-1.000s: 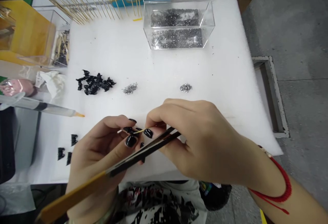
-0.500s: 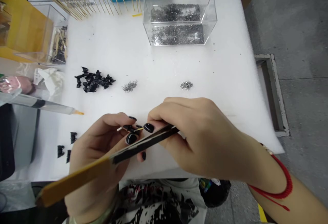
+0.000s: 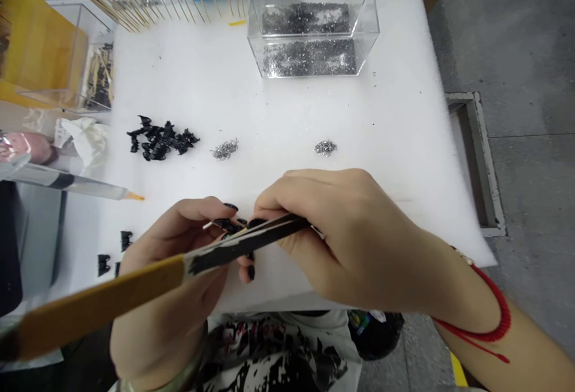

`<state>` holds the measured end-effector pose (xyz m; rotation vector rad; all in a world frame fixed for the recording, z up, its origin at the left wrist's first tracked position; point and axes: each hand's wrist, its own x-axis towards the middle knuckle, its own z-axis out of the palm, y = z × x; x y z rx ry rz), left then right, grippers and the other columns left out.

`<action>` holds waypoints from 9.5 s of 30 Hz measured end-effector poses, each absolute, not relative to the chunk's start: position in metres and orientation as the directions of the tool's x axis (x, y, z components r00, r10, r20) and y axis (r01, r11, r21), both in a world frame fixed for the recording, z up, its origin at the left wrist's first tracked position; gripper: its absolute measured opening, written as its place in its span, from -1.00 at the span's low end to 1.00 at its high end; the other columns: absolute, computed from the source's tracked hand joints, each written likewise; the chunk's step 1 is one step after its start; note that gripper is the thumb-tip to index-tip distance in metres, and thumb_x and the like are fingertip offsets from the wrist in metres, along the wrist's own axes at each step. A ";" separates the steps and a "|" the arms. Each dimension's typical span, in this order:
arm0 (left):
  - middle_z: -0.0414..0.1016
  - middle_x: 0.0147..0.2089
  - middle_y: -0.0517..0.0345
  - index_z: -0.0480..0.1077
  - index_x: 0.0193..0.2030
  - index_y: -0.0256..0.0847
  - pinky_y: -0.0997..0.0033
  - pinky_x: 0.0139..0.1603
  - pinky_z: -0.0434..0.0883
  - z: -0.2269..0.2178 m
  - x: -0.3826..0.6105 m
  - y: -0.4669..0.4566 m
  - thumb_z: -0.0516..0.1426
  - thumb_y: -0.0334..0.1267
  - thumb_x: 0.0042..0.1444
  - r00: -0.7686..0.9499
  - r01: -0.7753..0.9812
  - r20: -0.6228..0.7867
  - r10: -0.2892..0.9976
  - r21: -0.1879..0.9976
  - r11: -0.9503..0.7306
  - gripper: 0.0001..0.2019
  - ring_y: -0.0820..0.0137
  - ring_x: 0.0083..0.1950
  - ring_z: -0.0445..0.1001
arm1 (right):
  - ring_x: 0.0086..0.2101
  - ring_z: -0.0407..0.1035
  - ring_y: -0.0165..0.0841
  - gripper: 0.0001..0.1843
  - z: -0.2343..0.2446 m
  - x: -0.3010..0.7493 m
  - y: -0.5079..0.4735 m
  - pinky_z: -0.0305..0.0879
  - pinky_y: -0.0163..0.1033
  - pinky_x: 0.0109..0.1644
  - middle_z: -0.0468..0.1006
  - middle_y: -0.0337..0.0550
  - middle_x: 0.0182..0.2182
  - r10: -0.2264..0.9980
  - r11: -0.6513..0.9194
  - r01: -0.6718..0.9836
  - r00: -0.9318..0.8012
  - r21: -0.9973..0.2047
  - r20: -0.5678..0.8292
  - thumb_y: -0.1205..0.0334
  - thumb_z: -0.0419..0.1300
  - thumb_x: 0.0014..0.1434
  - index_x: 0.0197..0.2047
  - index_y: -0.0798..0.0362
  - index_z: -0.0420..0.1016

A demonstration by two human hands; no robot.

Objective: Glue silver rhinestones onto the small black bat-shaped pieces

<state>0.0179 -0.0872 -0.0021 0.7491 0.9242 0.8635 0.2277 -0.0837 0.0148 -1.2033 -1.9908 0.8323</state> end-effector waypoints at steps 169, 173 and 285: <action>0.55 -0.31 0.33 0.55 -0.23 -0.06 0.65 -0.21 0.46 0.000 0.014 -0.083 0.26 -0.51 0.33 0.292 0.008 0.013 0.956 1.000 -0.016 -0.79 0.53 -0.26 0.49 | -0.46 0.24 -0.39 -0.68 -0.001 0.209 -0.099 0.23 -0.17 -0.37 0.55 -0.17 -0.51 0.780 0.587 0.689 -0.340 -0.424 0.526 0.37 -0.02 0.59 -0.23 0.09 0.43; 0.54 -0.31 0.30 0.54 -0.24 -0.07 0.60 -0.22 0.45 -0.001 0.013 -0.085 0.25 -0.52 0.33 0.293 0.012 0.001 0.956 1.000 -0.004 -0.78 0.50 -0.26 0.48 | -0.50 0.18 -0.40 -0.69 0.001 0.209 -0.096 0.13 -0.18 -0.42 0.47 -0.24 -0.53 0.781 0.594 0.662 -0.338 -0.457 0.526 0.31 0.02 0.59 -0.24 0.08 0.43; 0.52 -0.36 0.32 0.54 -0.28 -0.09 0.71 -0.22 0.47 0.001 0.016 -0.087 0.23 -0.55 0.26 0.237 -0.110 -0.121 0.964 0.983 0.150 -0.77 0.55 -0.31 0.46 | -0.36 0.51 -0.28 -0.90 0.000 0.199 -0.115 0.44 -0.09 -0.34 0.67 -0.08 -0.43 0.636 0.593 0.795 -0.364 -0.129 0.680 0.59 0.30 0.33 -0.14 0.27 0.56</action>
